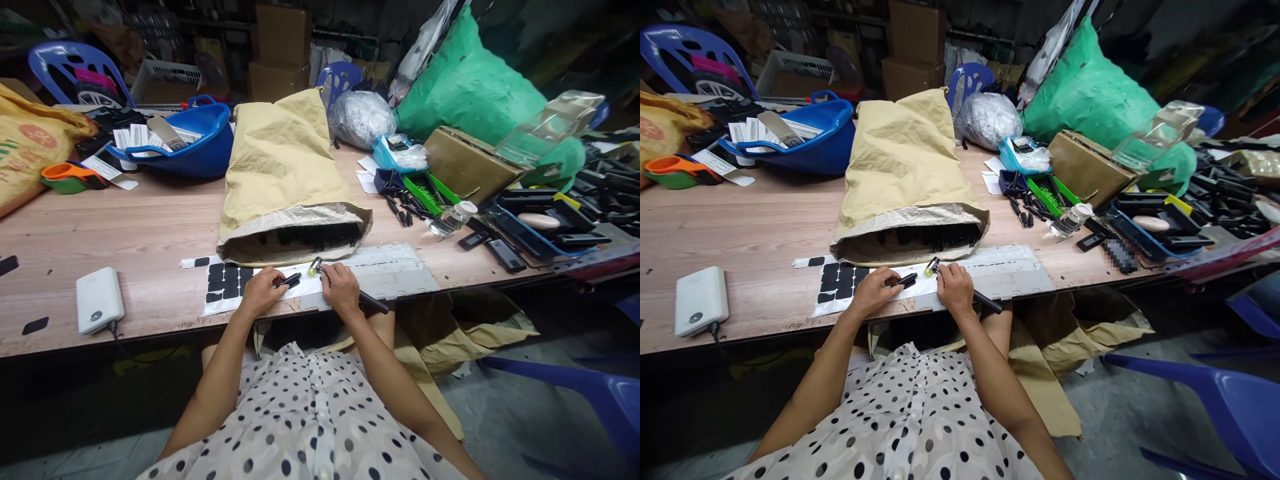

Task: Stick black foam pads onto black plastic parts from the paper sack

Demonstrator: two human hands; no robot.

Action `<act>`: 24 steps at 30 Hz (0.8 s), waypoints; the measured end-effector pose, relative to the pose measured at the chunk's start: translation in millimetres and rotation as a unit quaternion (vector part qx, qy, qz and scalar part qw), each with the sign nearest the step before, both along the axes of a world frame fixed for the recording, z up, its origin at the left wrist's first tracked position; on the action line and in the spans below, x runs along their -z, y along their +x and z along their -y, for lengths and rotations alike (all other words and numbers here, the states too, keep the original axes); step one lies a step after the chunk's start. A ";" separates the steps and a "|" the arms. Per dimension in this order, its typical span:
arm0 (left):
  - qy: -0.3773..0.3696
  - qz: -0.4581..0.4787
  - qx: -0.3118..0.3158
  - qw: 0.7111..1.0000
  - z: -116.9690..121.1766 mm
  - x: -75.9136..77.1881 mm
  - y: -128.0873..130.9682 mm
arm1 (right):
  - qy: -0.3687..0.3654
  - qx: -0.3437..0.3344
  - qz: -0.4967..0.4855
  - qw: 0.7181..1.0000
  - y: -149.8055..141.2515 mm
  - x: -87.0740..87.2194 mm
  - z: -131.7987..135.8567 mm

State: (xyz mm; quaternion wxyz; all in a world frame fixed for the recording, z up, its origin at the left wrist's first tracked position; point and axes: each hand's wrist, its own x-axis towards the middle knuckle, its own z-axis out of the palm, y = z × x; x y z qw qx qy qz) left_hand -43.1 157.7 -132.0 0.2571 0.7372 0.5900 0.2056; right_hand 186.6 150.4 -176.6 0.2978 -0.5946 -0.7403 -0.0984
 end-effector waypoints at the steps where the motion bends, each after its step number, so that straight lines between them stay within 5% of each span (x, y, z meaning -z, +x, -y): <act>1: 0.010 -0.002 0.000 1.000 0.1 0.4 2.6 | -0.001 0.001 0.001 1.000 0.0 -0.1 0.0; 13: 0.038 0.035 -0.002 0.999 -4.8 16.0 16.1 | -0.032 -0.008 0.011 0.999 5.3 -3.8 -4.4; 24: 0.021 0.039 -0.012 0.999 -5.0 12.3 18.7 | -0.050 -0.151 -0.114 0.981 -33.1 -34.4 21.5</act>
